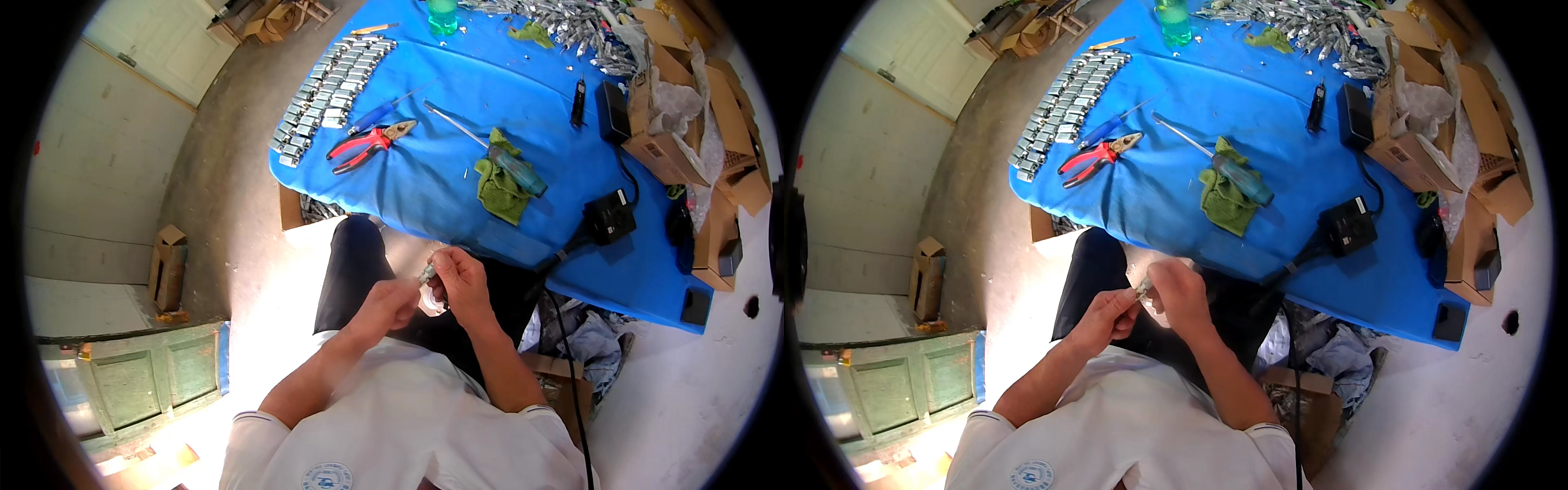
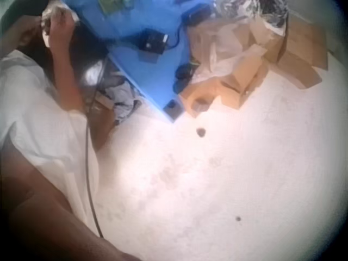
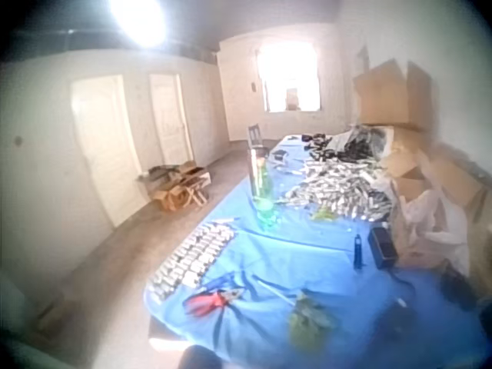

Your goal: The person uses a soldering iron to heat a small metallic component held in the left hand, then sets the iron down and continues to manipulate the component with both hands, occasionally picking up a small piece from a nearby box.

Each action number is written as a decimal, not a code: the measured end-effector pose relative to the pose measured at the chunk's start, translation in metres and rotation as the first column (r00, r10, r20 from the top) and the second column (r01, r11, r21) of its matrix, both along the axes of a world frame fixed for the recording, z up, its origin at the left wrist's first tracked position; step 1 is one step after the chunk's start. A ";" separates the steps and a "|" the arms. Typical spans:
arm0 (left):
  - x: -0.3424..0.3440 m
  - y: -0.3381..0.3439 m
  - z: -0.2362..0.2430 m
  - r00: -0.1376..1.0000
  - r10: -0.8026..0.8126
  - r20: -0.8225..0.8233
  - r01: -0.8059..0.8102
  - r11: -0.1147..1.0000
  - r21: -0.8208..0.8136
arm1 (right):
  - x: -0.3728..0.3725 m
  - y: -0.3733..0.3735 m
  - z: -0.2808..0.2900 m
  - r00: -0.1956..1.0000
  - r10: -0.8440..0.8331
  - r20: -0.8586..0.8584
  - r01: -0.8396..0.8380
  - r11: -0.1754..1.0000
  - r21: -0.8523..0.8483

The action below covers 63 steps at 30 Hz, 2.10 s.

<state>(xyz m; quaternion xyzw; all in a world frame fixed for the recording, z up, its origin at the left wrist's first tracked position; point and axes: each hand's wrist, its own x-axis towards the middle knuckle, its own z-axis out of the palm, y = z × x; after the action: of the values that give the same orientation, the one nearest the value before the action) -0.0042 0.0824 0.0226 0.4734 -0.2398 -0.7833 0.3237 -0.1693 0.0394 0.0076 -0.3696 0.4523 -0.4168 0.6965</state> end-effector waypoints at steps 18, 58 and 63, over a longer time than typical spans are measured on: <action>-0.010 -0.004 0.012 0.990 0.063 0.128 -0.046 0.990 -0.131 | -0.005 -0.015 0.012 0.997 0.072 -0.016 -0.072 0.997 -0.015; -0.019 -0.001 0.015 0.867 -0.061 0.495 0.255 0.907 -0.335 | -0.024 0.001 -0.004 0.984 0.078 -0.162 -0.085 0.996 -0.035; -0.023 0.005 0.006 0.868 -0.076 0.491 0.267 0.905 -0.332 | -0.029 0.006 -0.009 0.871 -0.122 -0.476 -0.111 0.895 -0.432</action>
<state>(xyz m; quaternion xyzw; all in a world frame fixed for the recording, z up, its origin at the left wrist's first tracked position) -0.0269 0.0874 0.0284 0.5502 -0.5030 -0.6088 0.2717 -0.1985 0.0456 -0.0017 -0.6117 0.5073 -0.4034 0.4536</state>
